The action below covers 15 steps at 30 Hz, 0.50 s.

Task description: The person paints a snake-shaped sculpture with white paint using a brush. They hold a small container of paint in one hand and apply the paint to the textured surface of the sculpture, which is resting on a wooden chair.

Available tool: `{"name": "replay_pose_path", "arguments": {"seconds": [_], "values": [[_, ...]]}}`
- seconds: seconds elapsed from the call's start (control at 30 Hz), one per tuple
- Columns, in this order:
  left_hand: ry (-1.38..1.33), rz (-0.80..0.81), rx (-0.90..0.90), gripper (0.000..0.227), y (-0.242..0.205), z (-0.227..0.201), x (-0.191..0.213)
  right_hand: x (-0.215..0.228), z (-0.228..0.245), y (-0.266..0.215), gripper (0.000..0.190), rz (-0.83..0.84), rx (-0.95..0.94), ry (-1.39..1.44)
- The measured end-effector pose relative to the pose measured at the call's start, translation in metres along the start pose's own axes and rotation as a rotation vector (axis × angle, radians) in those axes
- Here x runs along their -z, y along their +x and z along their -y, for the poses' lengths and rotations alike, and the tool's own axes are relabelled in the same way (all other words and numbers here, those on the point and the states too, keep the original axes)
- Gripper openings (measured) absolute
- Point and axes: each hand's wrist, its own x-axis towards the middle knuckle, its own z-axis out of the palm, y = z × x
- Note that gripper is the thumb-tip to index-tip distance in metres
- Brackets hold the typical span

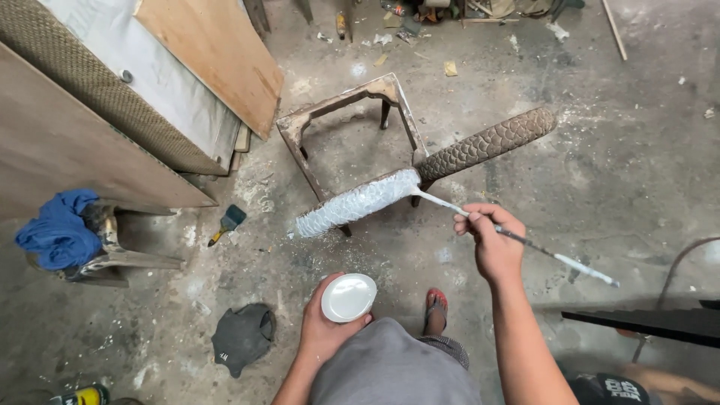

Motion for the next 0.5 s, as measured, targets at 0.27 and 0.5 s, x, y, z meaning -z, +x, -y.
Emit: {"name": "replay_pose_path", "arguments": {"seconds": [0.27, 0.5], "values": [[-0.009, 0.07, 0.044, 0.086, 0.003, 0.003, 0.01, -0.031, 0.043, -0.04, 0.017, 0.123, 0.309, -0.327], [-0.063, 0.099, -0.047, 0.084, 0.004, 0.014, 0.014, -0.06, 0.072, -0.049, 0.019, 0.423, 0.536, -0.331]]}}
